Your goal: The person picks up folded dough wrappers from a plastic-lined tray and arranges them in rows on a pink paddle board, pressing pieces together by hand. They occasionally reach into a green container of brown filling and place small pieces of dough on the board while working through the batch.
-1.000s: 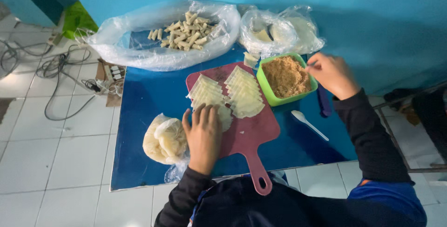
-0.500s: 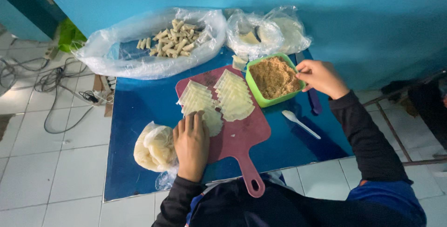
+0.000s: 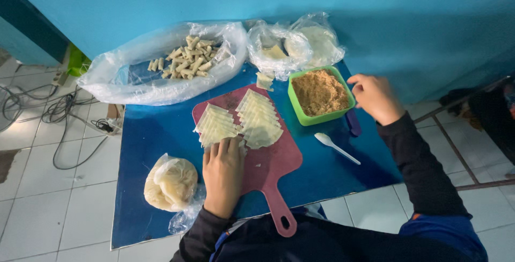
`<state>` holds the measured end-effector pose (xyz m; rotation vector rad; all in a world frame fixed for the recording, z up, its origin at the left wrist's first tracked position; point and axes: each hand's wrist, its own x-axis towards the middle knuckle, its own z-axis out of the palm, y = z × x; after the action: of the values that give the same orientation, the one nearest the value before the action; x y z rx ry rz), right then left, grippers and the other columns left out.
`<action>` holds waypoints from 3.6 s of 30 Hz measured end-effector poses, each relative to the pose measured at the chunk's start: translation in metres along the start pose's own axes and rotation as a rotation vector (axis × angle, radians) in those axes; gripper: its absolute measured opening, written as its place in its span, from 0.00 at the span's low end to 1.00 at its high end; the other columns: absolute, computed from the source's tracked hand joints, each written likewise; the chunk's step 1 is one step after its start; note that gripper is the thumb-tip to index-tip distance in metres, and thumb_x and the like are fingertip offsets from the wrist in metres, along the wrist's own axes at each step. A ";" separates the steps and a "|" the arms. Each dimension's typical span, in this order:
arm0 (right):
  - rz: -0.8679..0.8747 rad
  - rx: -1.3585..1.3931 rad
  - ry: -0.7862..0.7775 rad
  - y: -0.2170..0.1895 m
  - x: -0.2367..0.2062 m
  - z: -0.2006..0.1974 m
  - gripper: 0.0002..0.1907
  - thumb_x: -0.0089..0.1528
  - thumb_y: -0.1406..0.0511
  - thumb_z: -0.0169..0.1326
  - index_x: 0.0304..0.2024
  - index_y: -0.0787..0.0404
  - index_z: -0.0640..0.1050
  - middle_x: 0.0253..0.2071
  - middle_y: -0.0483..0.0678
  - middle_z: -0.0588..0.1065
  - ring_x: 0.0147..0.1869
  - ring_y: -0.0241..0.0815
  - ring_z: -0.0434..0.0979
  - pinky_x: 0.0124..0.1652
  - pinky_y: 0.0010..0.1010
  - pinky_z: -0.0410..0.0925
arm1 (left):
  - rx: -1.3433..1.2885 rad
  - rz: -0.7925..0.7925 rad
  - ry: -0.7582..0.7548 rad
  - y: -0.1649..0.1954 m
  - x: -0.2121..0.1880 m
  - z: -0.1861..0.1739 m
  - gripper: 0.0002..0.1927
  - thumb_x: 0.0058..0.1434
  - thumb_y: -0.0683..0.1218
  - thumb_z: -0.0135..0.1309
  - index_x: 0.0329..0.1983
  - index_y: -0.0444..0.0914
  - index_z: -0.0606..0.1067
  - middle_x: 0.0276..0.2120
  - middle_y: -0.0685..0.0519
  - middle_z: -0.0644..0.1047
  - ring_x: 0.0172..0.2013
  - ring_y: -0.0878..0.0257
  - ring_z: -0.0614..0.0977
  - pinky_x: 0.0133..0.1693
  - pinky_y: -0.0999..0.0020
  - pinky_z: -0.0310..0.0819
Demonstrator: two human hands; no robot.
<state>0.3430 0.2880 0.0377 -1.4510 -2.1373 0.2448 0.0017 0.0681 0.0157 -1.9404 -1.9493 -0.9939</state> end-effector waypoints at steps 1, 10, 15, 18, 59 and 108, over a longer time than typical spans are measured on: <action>-0.099 -0.189 0.097 -0.007 -0.002 -0.004 0.14 0.64 0.71 0.56 0.53 0.63 0.81 0.43 0.54 0.82 0.41 0.54 0.83 0.41 0.43 0.74 | 0.029 0.007 -0.027 -0.001 0.002 0.004 0.11 0.60 0.44 0.56 0.46 0.41 0.77 0.41 0.53 0.78 0.43 0.54 0.79 0.46 0.57 0.72; -0.621 -0.045 -0.269 -0.078 0.009 0.017 0.10 0.54 0.62 0.64 0.37 0.57 0.85 0.31 0.46 0.81 0.43 0.54 0.73 0.53 0.48 0.64 | 0.207 0.101 -0.066 -0.001 0.010 0.041 0.10 0.56 0.45 0.55 0.41 0.40 0.75 0.36 0.52 0.76 0.40 0.54 0.78 0.40 0.58 0.71; -0.472 -0.109 -0.351 -0.081 0.011 0.028 0.05 0.54 0.64 0.62 0.31 0.57 0.83 0.31 0.44 0.80 0.46 0.51 0.74 0.47 0.46 0.66 | 0.191 0.049 -0.028 -0.003 0.005 0.045 0.08 0.58 0.47 0.55 0.40 0.41 0.74 0.36 0.52 0.76 0.40 0.54 0.78 0.41 0.56 0.68; -0.393 -0.175 -0.355 -0.079 0.011 0.035 0.03 0.54 0.65 0.61 0.29 0.57 0.83 0.29 0.45 0.79 0.47 0.49 0.74 0.45 0.46 0.66 | 0.233 0.021 0.022 -0.003 0.005 0.046 0.11 0.59 0.48 0.55 0.43 0.40 0.75 0.36 0.52 0.75 0.40 0.54 0.77 0.42 0.56 0.67; -0.772 0.175 -0.092 -0.132 -0.041 0.098 0.09 0.58 0.66 0.63 0.41 0.57 0.82 0.44 0.43 0.78 0.52 0.47 0.72 0.52 0.40 0.63 | -0.028 -0.071 -0.015 0.008 0.010 0.051 0.06 0.64 0.47 0.56 0.38 0.41 0.73 0.32 0.52 0.79 0.37 0.54 0.80 0.39 0.56 0.68; -0.419 0.158 -0.095 -0.129 -0.057 0.089 0.09 0.58 0.69 0.61 0.36 0.61 0.72 0.35 0.50 0.73 0.37 0.53 0.78 0.35 0.42 0.71 | -0.268 0.247 -0.011 0.013 0.000 0.030 0.16 0.60 0.40 0.55 0.52 0.39 0.75 0.48 0.53 0.81 0.49 0.55 0.81 0.51 0.61 0.75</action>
<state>0.2082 0.1979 0.0009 -0.8927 -2.3777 0.3207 0.0231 0.0850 -0.0026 -2.2642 -1.5963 -1.2239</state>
